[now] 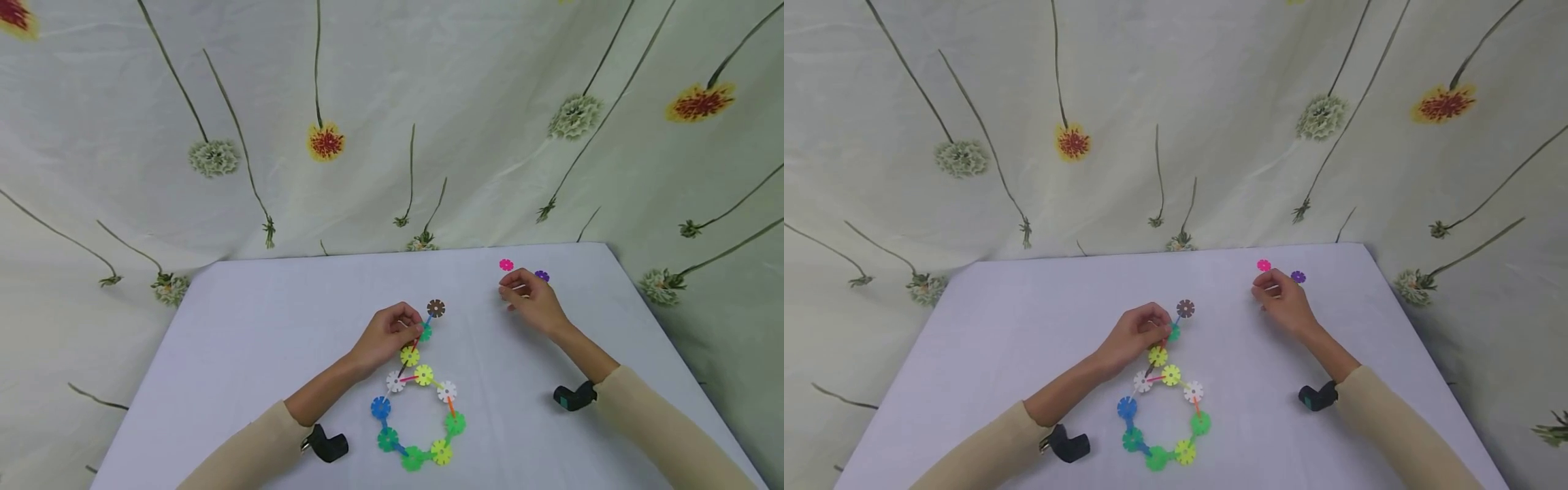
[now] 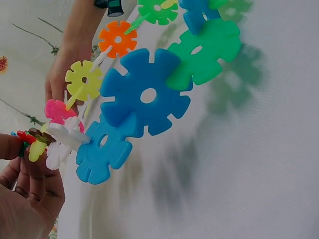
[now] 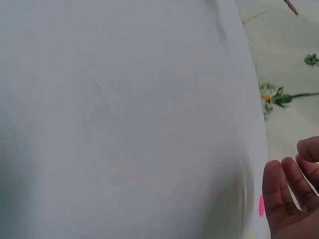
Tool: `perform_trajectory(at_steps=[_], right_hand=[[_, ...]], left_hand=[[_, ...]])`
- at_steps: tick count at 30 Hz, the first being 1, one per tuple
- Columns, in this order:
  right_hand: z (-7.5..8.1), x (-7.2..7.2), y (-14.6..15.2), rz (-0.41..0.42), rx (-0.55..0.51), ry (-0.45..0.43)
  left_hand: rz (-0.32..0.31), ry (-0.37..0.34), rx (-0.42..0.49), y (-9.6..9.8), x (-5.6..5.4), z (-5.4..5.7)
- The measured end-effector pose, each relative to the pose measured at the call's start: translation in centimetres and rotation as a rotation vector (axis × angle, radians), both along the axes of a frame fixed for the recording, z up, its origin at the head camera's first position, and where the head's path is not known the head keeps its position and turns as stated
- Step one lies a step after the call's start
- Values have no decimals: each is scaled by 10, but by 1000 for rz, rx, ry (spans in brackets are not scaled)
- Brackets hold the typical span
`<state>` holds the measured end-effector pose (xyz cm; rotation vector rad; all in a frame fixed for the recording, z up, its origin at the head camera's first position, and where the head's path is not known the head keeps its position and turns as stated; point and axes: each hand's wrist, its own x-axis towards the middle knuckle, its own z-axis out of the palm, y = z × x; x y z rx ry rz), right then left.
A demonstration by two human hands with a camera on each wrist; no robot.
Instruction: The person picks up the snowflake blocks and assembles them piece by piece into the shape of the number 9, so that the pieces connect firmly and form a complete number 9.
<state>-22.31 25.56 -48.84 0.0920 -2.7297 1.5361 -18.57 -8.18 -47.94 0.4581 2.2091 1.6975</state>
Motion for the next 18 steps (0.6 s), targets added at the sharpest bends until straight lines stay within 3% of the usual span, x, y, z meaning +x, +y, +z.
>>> perform_trajectory(at_steps=[5,9,18], right_hand=[[-2,-10,25,-88,214,0],[-8,-18,38,-118,323,5],[-12,-24,51,-132,410,13]], left_hand=[[7,-8,1,0,1,1],[8,-12,4,0,2,1],[17,-31,32,1,3,1]])
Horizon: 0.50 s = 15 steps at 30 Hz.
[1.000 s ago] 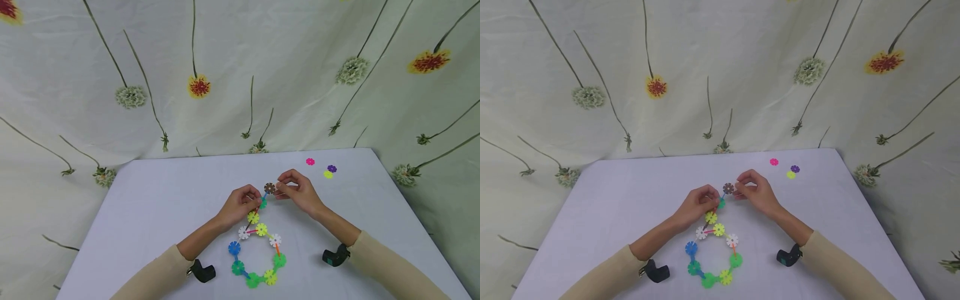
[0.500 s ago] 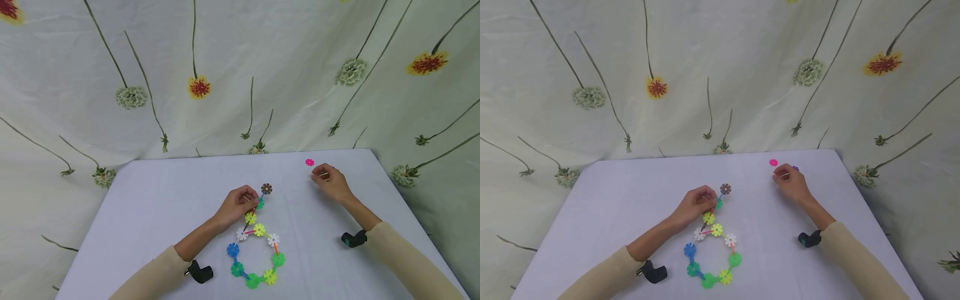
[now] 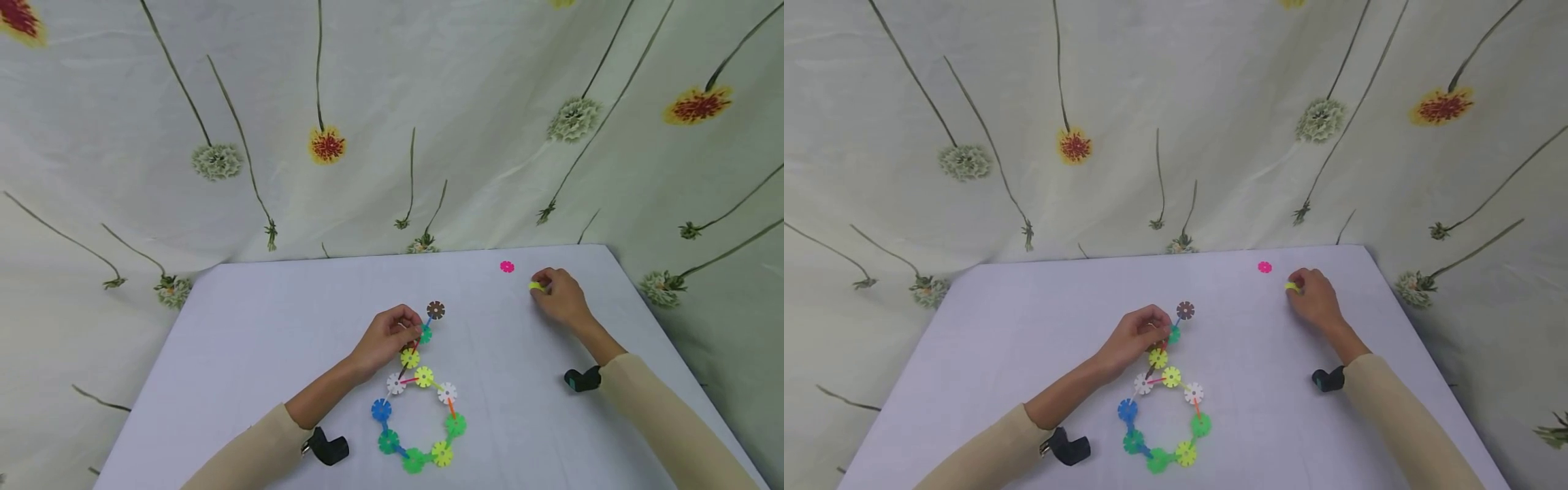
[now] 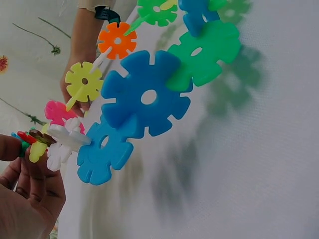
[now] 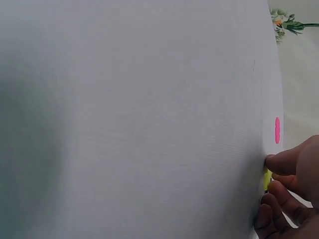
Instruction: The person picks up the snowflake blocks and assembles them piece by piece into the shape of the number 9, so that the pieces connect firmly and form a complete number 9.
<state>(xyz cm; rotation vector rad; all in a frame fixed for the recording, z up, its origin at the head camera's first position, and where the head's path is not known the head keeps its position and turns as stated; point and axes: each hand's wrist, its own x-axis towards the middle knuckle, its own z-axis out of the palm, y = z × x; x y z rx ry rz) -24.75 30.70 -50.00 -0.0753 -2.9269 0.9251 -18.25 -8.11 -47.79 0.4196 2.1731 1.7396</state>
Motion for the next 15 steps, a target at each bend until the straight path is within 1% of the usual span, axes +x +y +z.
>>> perform_trajectory(at_steps=[6,11,15], right_hand=[[3,1,3,-22,1,-27],[2,-1,5,-18,-15,-63],[-1,-2,6,-5,-50,-50]], left_hand=[[-1,0,2,1,0,-1],[-8,4,8,1,0,-2],[-8,2,5,1,0,-2]])
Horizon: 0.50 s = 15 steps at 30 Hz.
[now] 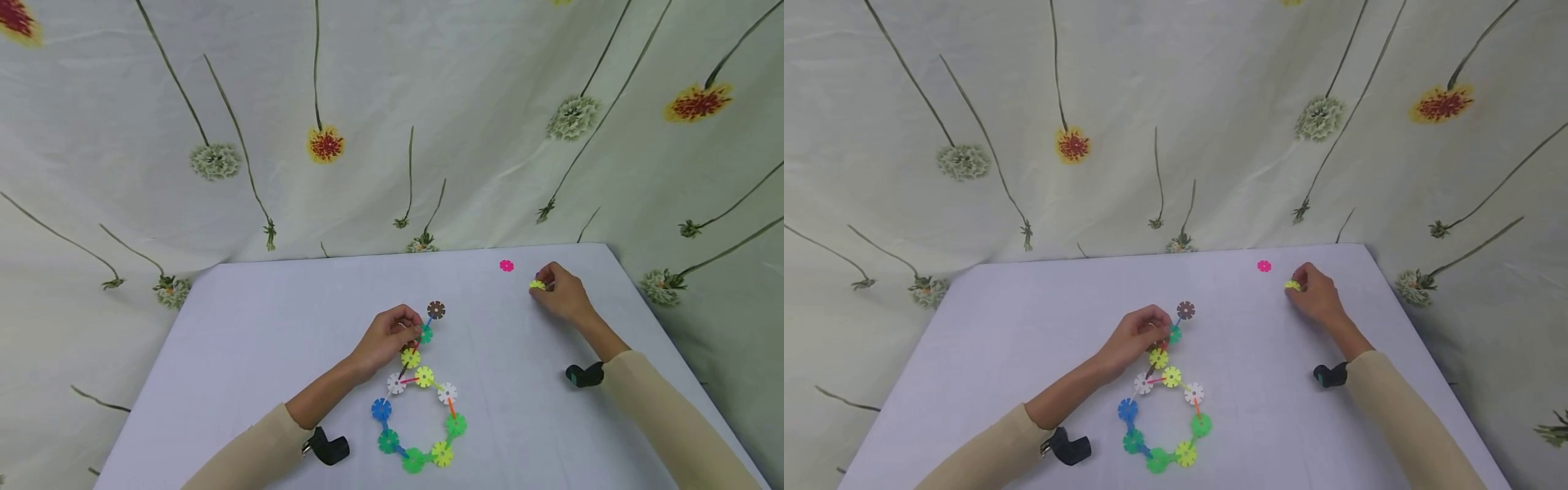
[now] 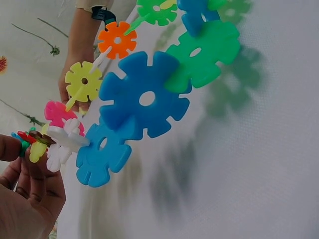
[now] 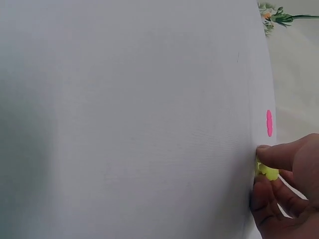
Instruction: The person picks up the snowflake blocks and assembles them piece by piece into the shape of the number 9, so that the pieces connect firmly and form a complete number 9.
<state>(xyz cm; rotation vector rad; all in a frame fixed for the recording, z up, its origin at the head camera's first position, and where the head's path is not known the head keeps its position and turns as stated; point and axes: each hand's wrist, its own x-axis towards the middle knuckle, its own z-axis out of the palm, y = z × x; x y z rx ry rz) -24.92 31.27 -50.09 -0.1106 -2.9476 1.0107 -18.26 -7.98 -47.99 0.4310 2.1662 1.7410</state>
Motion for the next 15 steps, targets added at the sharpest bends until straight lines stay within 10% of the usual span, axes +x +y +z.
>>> perform_trajectory(at_steps=[15], right_hand=[[4,8,-29,67,-173,91]], left_hand=[[6,-7,-2,1,0,-1]])
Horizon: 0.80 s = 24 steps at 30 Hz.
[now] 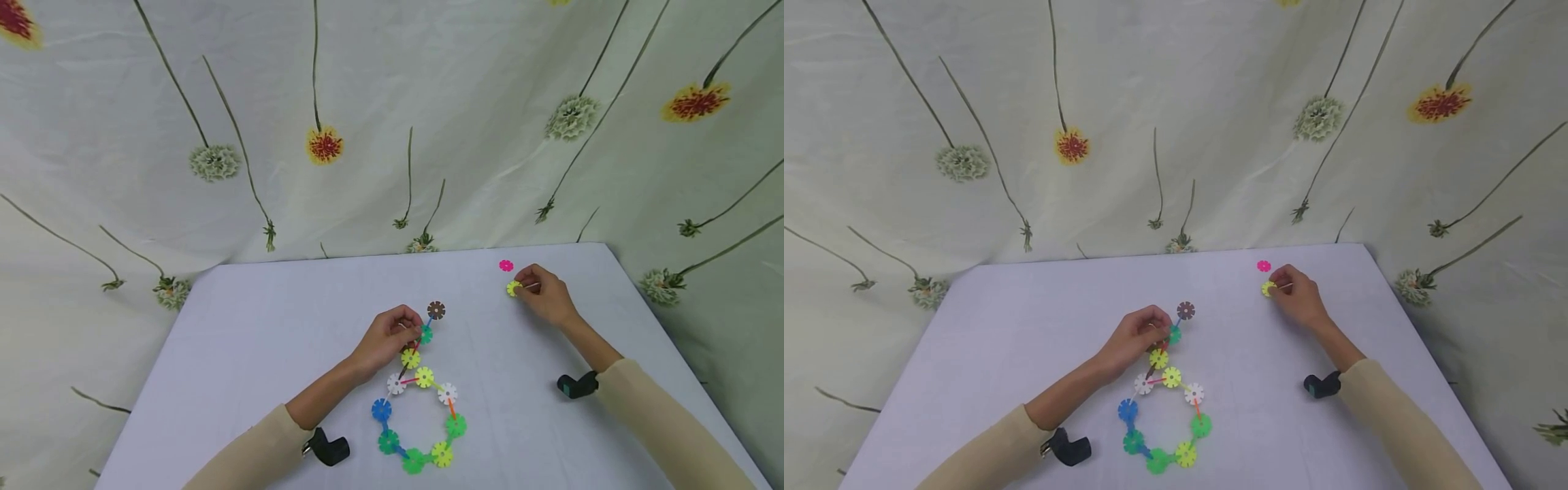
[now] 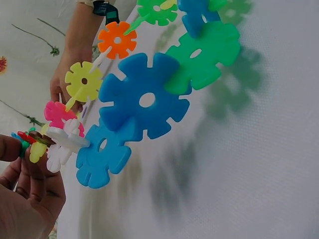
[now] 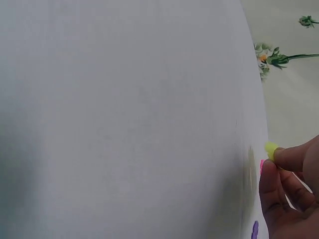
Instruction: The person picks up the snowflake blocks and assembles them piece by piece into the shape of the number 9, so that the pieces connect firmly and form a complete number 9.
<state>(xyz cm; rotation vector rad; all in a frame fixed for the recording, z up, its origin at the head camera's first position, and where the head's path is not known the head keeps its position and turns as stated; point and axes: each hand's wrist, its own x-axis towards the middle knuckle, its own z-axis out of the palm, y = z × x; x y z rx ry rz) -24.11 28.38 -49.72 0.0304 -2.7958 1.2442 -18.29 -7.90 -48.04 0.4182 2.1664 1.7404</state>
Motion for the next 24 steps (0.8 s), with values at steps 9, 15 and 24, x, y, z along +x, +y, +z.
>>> perform_trajectory(at_steps=[9,15,24], right_hand=[[7,12,-30,107,-162,-19],[13,23,-54,186,-219,-34],[18,37,-83,286,-296,-37]], left_hand=[[2,-3,-6,0,-1,0],[-3,5,-5,0,-1,-1],[-6,-4,0,0,-1,0]])
